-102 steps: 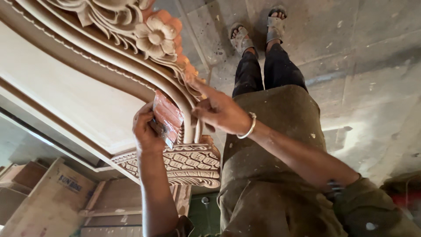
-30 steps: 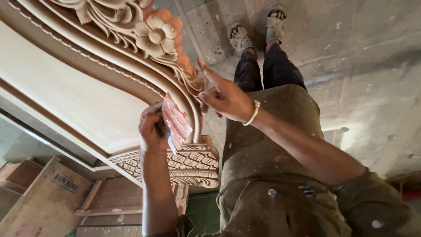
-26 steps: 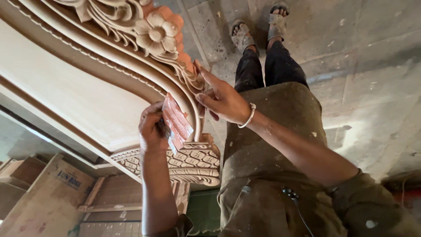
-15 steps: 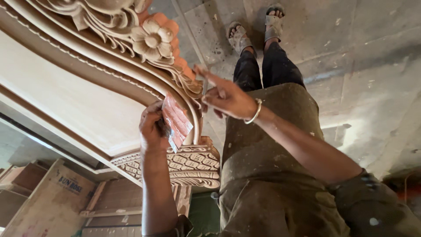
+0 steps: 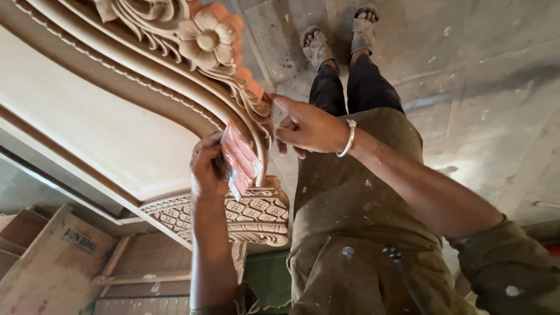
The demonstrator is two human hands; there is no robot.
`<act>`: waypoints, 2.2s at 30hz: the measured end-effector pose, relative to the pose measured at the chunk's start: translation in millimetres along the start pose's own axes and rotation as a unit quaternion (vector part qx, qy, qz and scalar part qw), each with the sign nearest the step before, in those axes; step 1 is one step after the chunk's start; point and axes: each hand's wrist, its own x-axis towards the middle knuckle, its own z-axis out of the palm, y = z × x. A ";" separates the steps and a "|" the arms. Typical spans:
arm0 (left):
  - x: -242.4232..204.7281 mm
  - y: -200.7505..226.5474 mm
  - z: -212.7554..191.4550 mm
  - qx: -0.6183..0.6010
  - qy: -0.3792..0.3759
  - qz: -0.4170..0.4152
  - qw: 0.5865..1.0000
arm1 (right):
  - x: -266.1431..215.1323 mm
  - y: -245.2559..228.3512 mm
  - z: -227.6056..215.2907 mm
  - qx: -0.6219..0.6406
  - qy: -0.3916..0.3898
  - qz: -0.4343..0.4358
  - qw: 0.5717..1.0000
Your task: The person applies a reddish-brown putty to the carved details of a large wooden furniture piece using a small metal spatula. They repeatedly scoop the putty from a container and smooth it into the grooves of the floral and geometric carvings.
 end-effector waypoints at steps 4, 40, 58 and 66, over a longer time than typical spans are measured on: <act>0.2 -1.8 1.0 -0.005 -0.007 -0.009 1.000 | 18.9 -4.6 -7.6 0.025 -0.049 0.060 0.997; -6.2 6.1 -5.4 0.026 0.021 -0.004 0.999 | -2.3 -1.4 38.4 -0.206 0.134 -0.050 0.968; -3.0 -30.3 -24.7 0.023 -0.059 -0.047 0.997 | -64.3 -0.5 27.7 -0.310 0.106 -0.145 0.934; -11.7 -44.4 3.3 -0.033 0.000 -0.069 0.997 | -88.8 21.8 -1.8 -0.644 0.037 -0.227 0.730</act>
